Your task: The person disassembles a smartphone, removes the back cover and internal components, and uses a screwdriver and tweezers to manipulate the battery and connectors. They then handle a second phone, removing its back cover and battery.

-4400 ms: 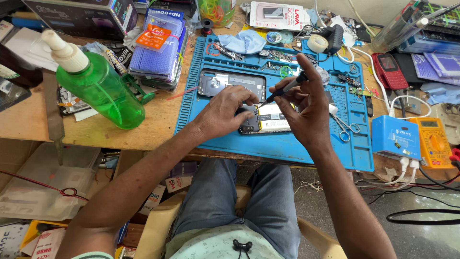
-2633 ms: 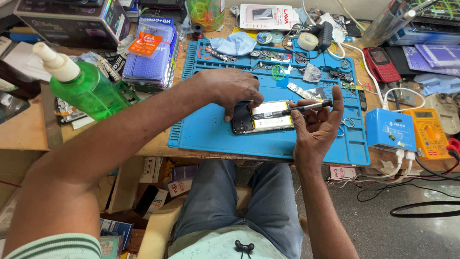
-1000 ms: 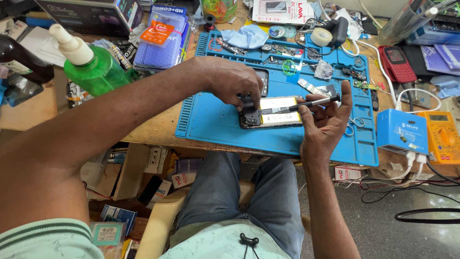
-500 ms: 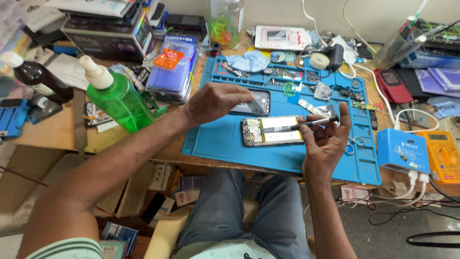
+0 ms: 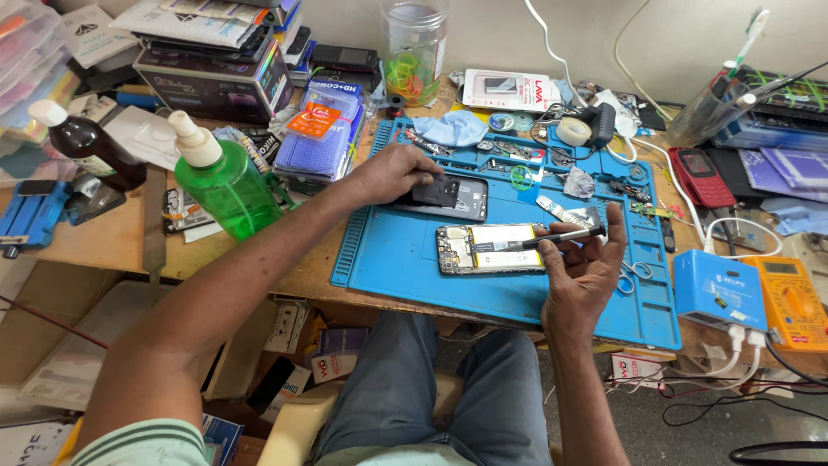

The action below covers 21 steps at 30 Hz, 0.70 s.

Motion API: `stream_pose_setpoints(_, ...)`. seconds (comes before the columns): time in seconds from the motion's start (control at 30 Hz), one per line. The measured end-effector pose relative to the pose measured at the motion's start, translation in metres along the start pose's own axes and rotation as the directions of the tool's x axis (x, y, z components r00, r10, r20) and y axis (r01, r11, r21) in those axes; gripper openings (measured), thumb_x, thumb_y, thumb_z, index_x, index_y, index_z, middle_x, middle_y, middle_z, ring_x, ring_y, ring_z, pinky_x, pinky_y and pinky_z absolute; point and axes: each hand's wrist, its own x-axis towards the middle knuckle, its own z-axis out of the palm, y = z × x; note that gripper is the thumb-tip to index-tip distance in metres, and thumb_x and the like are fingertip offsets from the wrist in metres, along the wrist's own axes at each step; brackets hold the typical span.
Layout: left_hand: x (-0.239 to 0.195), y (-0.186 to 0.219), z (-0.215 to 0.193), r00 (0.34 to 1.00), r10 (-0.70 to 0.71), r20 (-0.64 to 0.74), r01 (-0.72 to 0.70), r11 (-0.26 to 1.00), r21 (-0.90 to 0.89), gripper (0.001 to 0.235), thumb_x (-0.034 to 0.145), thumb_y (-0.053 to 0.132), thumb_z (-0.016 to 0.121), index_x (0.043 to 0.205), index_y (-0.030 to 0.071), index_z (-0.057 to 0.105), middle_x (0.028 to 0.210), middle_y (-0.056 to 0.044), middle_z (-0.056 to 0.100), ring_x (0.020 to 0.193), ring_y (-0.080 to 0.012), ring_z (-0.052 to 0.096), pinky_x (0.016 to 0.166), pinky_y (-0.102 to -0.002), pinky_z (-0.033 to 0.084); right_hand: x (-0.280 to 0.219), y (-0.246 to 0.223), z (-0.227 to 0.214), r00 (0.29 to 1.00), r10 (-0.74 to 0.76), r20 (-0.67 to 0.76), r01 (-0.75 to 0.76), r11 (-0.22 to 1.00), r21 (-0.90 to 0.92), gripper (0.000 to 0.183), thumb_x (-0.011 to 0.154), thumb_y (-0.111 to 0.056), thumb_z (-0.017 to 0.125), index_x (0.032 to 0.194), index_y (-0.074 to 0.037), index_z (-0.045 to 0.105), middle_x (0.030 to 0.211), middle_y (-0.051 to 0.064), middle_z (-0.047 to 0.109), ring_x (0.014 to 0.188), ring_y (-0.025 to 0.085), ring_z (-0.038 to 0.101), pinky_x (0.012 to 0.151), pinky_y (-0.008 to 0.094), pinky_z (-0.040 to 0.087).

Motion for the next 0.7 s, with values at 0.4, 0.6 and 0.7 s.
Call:
stream_pose_setpoints(0.4, -0.050, 0.083, 0.007, 0.983, 0.078, -0.167, -0.040, 0.975, 0.220, 0.044, 0.083, 0.032, 0.085, 0.117, 0.008, 0.072, 0.113, -0.012, 0.067, 0.109, -0.0318, 0.065, 0.095, -0.044, 0.054, 0.003, 0.003, -0.002, 1.000, 0.011, -0.030, -0.008, 0.995, 0.096, 0.088, 0.100, 0.012, 0.069, 0.169, -0.010, 0.020, 0.122, 0.013, 0.067, 0.112, 0.020, 0.071, 0.104, 0.033, 0.059)
stream_pose_setpoints(0.6, -0.082, 0.124, 0.038, 0.974, 0.084, -0.211, -0.041, 0.979, 0.201, 0.086, 0.068, 0.041, 0.091, 0.131, -0.006, 0.057, 0.120, -0.020, 0.064, 0.111, -0.0358, 0.057, 0.097, -0.047, 0.048, 0.008, 0.000, -0.002, 0.996, -0.072, 0.054, 0.077, 0.993, -0.092, 0.082, 0.109, 0.011, 0.065, 0.171, -0.013, 0.017, 0.121, 0.012, 0.066, 0.106, 0.017, 0.071, 0.103, 0.034, 0.063)
stream_pose_setpoints(0.7, -0.080, 0.120, 0.037, 0.975, 0.056, -0.216, -0.022, 0.987, 0.157, 0.082, 0.068, 0.040, 0.091, 0.130, -0.003, 0.058, 0.118, -0.018, 0.065, 0.110, -0.0351, 0.058, 0.098, -0.047, 0.048, 0.019, -0.008, -0.002, 0.994, -0.041, 0.099, 0.049, 0.995, -0.083, 0.063, 0.114, 0.010, 0.053, 0.168, -0.010, 0.027, 0.113, 0.011, 0.063, 0.090, 0.013, 0.062, 0.082, 0.029, 0.060)
